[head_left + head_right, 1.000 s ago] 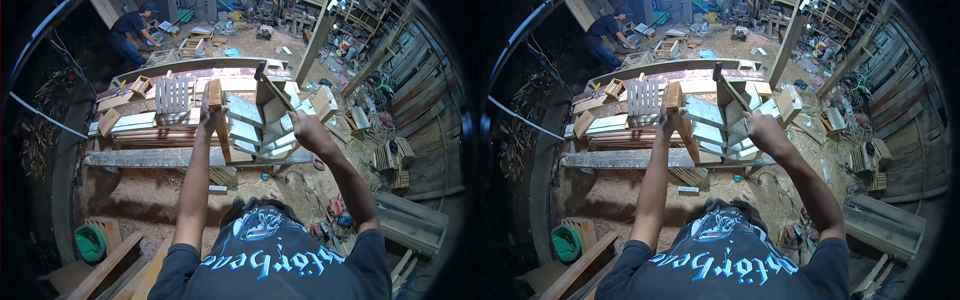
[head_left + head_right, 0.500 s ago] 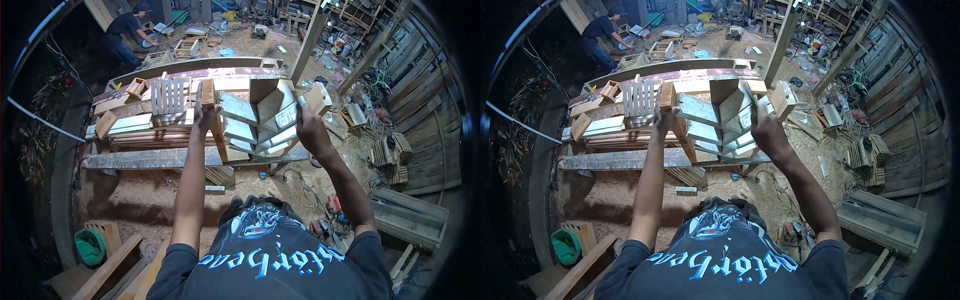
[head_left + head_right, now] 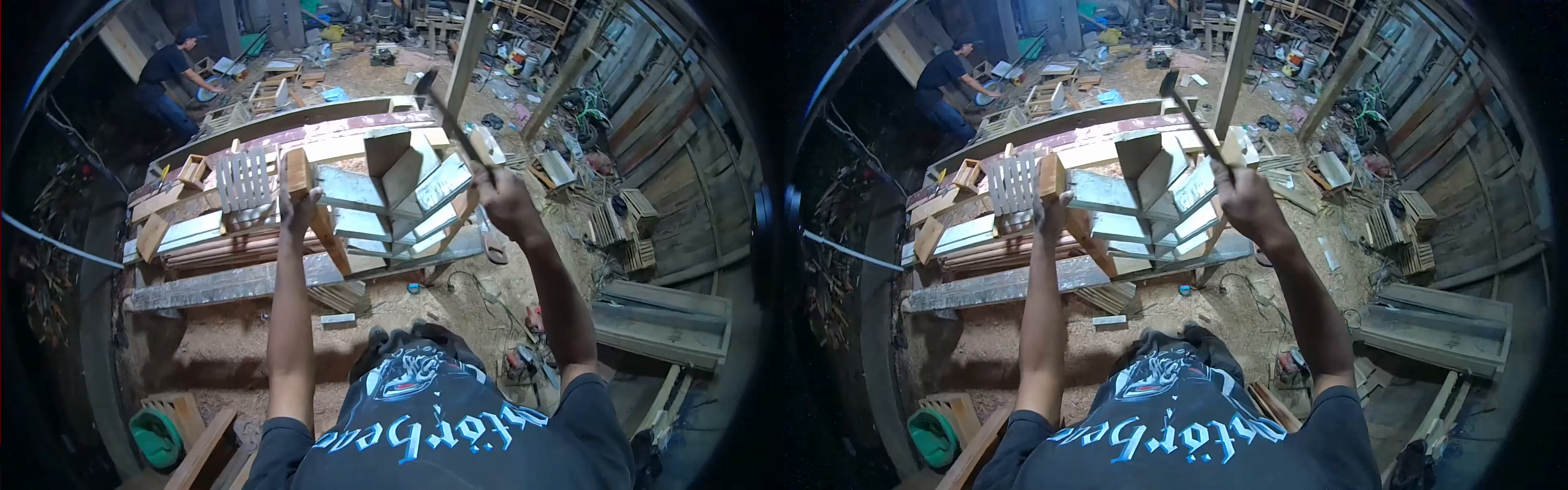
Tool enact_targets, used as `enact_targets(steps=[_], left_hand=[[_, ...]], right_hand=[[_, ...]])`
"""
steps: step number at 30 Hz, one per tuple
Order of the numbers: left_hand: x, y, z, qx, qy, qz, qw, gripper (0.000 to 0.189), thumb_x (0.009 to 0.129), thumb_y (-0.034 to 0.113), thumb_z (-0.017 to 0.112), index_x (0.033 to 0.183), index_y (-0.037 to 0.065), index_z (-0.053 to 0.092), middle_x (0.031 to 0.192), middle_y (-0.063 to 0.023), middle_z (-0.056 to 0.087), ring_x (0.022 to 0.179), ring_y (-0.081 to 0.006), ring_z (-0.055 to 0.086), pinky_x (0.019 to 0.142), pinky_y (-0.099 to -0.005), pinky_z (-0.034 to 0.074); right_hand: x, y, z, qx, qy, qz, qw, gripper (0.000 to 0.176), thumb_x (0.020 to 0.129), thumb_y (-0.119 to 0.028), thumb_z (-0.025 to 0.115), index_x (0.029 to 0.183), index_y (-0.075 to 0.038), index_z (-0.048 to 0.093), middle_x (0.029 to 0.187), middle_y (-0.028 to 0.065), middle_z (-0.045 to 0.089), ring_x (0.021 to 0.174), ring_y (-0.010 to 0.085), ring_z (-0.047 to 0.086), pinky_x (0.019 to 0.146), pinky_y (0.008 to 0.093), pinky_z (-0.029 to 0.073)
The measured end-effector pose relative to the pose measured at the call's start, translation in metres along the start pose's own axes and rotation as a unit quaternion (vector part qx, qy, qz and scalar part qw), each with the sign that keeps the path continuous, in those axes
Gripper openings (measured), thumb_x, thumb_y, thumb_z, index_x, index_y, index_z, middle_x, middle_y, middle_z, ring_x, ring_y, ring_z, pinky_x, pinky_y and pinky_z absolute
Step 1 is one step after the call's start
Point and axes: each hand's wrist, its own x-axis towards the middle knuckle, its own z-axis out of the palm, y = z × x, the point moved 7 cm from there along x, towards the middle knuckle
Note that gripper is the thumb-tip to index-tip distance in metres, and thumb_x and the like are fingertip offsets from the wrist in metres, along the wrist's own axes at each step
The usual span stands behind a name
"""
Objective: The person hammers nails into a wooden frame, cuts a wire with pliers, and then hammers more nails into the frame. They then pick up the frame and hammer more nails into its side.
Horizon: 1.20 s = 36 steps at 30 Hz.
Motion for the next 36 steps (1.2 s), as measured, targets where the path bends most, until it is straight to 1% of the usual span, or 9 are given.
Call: enact_targets(steps=[4,6,10,13,16,27,30,32,36], left_hand=[[0.000,-0.028,-0.007,0.006,0.021,0.047,0.999,0.048,0.083,0.008,0.074,0.127,0.002,0.057,0.106,-0.0027,0.065,0.092,-0.0154,0.060,0.079,-0.0312,0.049],[0.004,-0.039,-0.007,-0.009,-0.018,-0.001,1.000,0.086,0.078,0.001,0.075,0.153,0.005,0.034,0.123,-0.0111,0.061,0.101,-0.0191,0.059,0.087,-0.0322,0.051],[-0.007,-0.029,-0.005,0.001,-0.010,-0.057,0.998,0.084,0.079,0.000,0.073,0.153,0.005,0.035,0.123,-0.0106,0.061,0.102,-0.0192,0.059,0.087,-0.0324,0.051],[0.003,-0.055,-0.017,0.035,0.004,-0.029,0.999,0.067,0.081,0.006,0.074,0.143,0.003,0.048,0.116,-0.0078,0.064,0.096,-0.0182,0.061,0.083,-0.0320,0.051],[-0.004,-0.026,-0.010,0.004,-0.009,-0.042,0.999,0.047,0.083,0.011,0.075,0.127,0.001,0.061,0.104,-0.0053,0.068,0.090,-0.0168,0.063,0.082,-0.0324,0.051],[-0.008,0.032,0.005,0.124,0.117,0.033,0.985,0.055,0.087,0.021,0.081,0.131,-0.002,0.057,0.114,-0.0091,0.069,0.098,-0.0164,0.066,0.082,-0.0299,0.053],[-0.007,0.028,0.004,-0.065,0.117,0.009,0.991,0.056,0.088,0.013,0.079,0.135,-0.003,0.054,0.117,-0.0106,0.067,0.101,-0.0171,0.066,0.087,-0.0274,0.053],[-0.005,0.016,0.002,-0.093,0.125,-0.035,0.987,0.046,0.087,0.014,0.078,0.128,-0.001,0.061,0.114,-0.0082,0.067,0.099,-0.0167,0.065,0.085,-0.0286,0.053],[-0.005,0.015,0.010,-0.077,0.110,-0.105,0.985,0.041,0.088,0.022,0.076,0.123,0.002,0.066,0.111,-0.0057,0.068,0.097,-0.0163,0.064,0.084,-0.0315,0.052]], right_hand=[[-0.021,0.011,-0.061,-0.010,0.198,-0.119,0.973,0.044,0.106,-0.036,0.046,0.097,0.004,0.063,0.065,0.0217,0.060,0.060,0.0365,0.064,0.056,0.0430,0.046],[-0.028,0.058,-0.063,-0.099,0.225,-0.119,0.962,0.044,0.106,-0.036,0.046,0.100,0.005,0.064,0.067,0.0234,0.061,0.062,0.0384,0.064,0.058,0.0448,0.047],[-0.040,0.107,-0.074,-0.213,0.069,-0.012,0.975,0.039,0.107,-0.030,0.045,0.091,0.003,0.060,0.062,0.0209,0.060,0.055,0.0359,0.062,0.051,0.0451,0.045],[-0.034,0.087,-0.095,-0.103,0.198,-0.057,0.973,0.041,0.107,-0.026,0.045,0.085,0.005,0.059,0.067,0.0230,0.060,0.061,0.0369,0.064,0.054,0.0451,0.044],[-0.021,0.122,-0.068,-0.160,0.036,-0.056,0.985,0.044,0.106,-0.035,0.049,0.085,0.002,0.059,0.064,0.0223,0.061,0.058,0.0382,0.063,0.054,0.0452,0.046],[0.092,0.137,-0.023,0.064,0.224,-0.075,0.970,0.052,0.081,-0.053,0.081,0.079,-0.003,0.068,0.063,0.0064,0.061,0.051,0.0153,0.059,0.048,0.0312,0.047],[0.102,0.151,-0.005,0.162,0.020,0.084,0.983,0.051,0.079,-0.052,0.082,0.078,-0.003,0.067,0.065,0.0049,0.063,0.050,0.0125,0.057,0.044,0.0295,0.044],[0.101,0.144,0.003,0.226,0.041,0.012,0.973,0.043,0.083,-0.045,0.083,0.075,-0.007,0.065,0.056,-0.0075,0.048,0.040,0.0047,0.037,0.038,0.0269,0.026],[0.111,0.151,0.012,0.280,-0.021,-0.052,0.958,0.038,0.082,-0.040,0.084,0.081,-0.005,0.071,0.054,-0.0072,0.048,0.039,0.0039,0.038,0.037,0.0274,0.028]])
